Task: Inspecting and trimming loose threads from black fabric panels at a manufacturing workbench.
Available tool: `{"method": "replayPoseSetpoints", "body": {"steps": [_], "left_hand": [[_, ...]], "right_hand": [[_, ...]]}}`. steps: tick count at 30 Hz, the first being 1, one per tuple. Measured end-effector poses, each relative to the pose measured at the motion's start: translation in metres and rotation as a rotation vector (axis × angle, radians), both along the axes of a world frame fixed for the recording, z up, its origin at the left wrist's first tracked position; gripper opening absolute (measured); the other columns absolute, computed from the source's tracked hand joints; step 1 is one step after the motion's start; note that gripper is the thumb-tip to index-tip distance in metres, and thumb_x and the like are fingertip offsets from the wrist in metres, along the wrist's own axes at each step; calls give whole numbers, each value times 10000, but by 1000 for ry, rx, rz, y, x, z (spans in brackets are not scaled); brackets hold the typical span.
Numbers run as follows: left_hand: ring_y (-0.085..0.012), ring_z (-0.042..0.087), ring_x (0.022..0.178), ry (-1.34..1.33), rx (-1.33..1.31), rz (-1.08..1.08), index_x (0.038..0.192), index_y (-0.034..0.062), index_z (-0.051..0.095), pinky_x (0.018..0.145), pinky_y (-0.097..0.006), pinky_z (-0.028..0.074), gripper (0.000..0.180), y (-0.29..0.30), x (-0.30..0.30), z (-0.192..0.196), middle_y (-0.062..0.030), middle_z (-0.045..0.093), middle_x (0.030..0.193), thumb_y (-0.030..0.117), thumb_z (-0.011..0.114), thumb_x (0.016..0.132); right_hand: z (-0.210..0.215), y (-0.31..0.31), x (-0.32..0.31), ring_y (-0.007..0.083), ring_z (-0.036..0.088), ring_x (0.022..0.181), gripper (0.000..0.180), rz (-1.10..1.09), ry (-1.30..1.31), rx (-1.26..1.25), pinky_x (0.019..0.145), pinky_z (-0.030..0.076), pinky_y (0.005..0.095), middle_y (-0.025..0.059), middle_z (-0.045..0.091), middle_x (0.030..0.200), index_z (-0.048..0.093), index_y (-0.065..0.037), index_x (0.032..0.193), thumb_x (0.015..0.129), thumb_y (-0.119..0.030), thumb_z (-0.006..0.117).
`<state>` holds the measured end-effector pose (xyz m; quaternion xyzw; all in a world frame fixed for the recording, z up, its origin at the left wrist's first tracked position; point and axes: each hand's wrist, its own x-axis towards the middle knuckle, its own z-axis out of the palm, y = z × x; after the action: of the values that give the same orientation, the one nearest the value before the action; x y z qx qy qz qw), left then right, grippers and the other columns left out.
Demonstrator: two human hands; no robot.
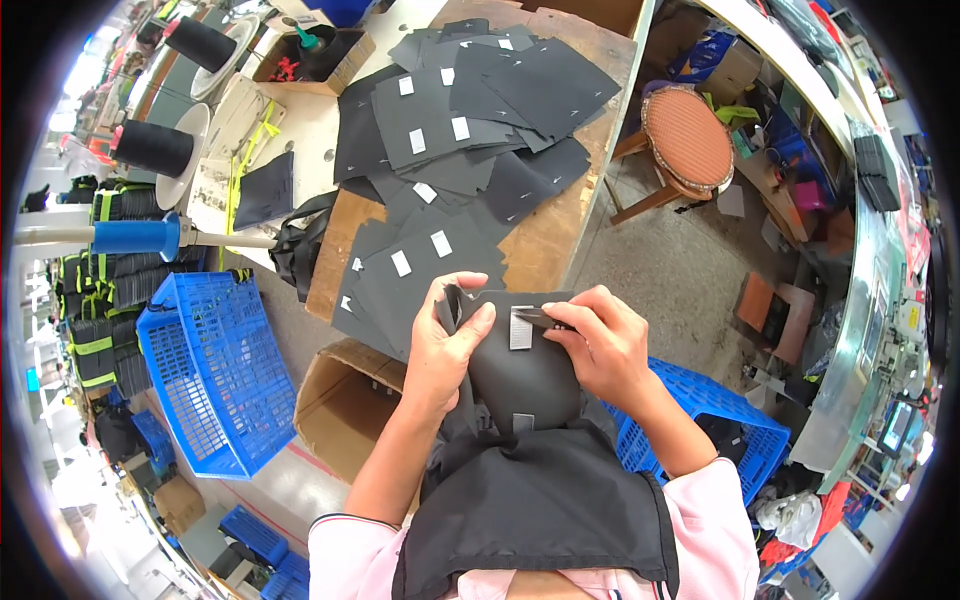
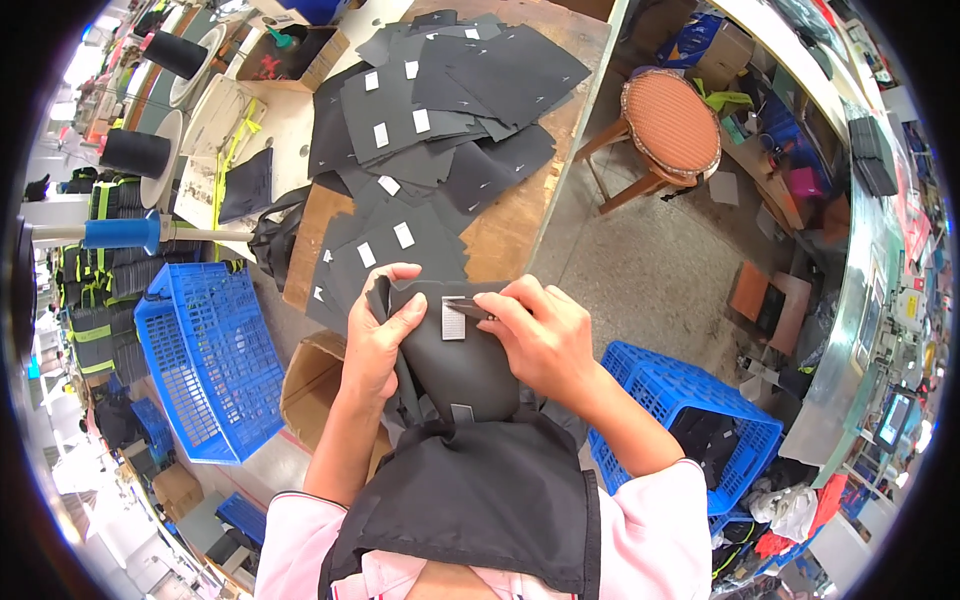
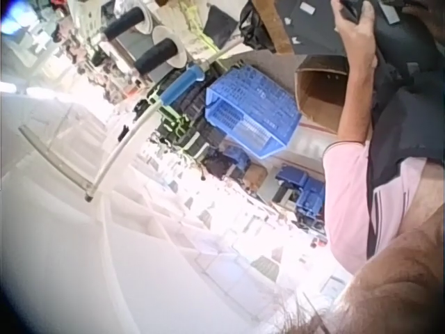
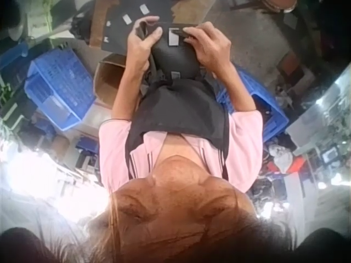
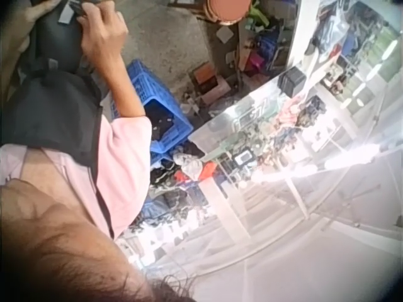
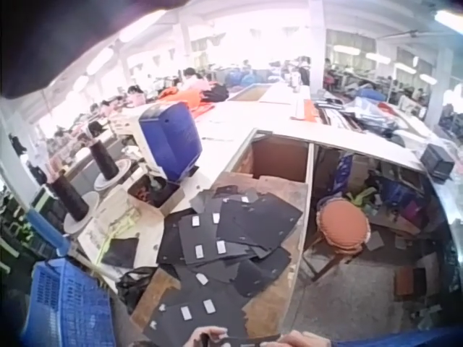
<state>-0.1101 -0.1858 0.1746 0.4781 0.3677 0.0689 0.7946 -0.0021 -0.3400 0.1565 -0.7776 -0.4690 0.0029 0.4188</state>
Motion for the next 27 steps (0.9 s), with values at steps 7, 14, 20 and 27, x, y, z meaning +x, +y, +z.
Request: {"method": "replayPoseSetpoints", "body": {"steps": [7, 14, 20, 27], "left_hand": [[-181, 468, 1095, 21, 159, 33, 1086, 25, 553, 958, -295, 341, 342, -2, 8, -16, -66, 540, 1139, 9, 630, 754], [-197, 557, 972, -173, -25, 151, 1172, 59, 509, 853, -337, 468, 318, 14, 18, -35, -101, 563, 1081, 74, 583, 863], [-234, 562, 1006, -154, -37, 233, 1171, -6, 518, 893, -360, 456, 424, 8, 41, -42, -108, 568, 1141, 287, 604, 876], [-245, 556, 1028, -224, -130, 127, 1178, -33, 495, 912, -364, 448, 520, -24, 46, -38, -121, 562, 1154, 356, 618, 857]], "right_hand": [[-8, -4, 11, 232, 571, 648, 254, -26, 96, -69, 547, 472, 340, 44, 552, 756, 625, -111, 889, 658, -103, 730], [-21, -37, 8, 116, 520, 706, 378, -223, 744, 69, 634, 431, 271, 2, 487, 792, 545, -77, 1113, 770, -133, 695], [-41, -63, -46, 1, 292, 453, 368, -145, 1874, 544, 389, 204, 172, -67, 364, 607, 513, -80, 1197, 897, -284, 577], [-44, -36, -41, 51, 402, 438, 282, -528, 1723, 799, 393, 281, 194, -5, 507, 625, 503, -66, 1072, 885, -254, 598]]}}
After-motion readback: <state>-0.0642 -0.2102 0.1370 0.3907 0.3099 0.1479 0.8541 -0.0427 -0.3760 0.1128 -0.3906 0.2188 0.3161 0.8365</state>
